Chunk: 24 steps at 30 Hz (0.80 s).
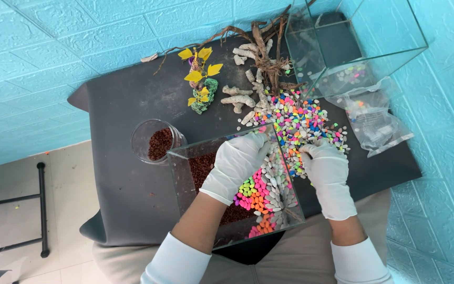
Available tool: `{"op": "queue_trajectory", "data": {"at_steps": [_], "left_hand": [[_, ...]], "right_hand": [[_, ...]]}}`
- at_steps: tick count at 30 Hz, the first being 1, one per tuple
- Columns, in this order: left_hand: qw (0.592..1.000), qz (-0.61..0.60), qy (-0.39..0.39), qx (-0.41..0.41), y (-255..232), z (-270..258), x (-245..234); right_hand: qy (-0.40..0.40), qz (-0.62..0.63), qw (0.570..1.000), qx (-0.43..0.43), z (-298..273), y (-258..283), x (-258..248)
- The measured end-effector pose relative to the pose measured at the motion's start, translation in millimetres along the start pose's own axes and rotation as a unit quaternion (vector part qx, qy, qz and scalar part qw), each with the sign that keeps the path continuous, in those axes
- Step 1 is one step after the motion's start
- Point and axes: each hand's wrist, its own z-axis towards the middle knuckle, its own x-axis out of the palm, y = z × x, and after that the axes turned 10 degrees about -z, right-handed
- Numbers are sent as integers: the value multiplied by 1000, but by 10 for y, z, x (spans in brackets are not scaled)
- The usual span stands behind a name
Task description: Arranging colorful pebbles and brown substrate inside a glass container to create a decorative display.
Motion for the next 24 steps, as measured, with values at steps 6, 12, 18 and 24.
{"op": "queue_trajectory", "data": {"at_steps": [6, 12, 18, 24], "left_hand": [[999, -25, 11, -26, -232, 34, -271], [1000, -9, 15, -2, -334, 61, -385], [999, -28, 20, -15, -330, 46, -397], [971, -191, 53, -134, -404, 108, -540]], "right_hand": [[-51, -42, 998, 3, 75, -78, 448], [39, 108, 993, 22, 98, -31, 186], [-1, 183, 983, 29, 194, -86, 529], [-208, 289, 934, -41, -124, 253, -300]]}}
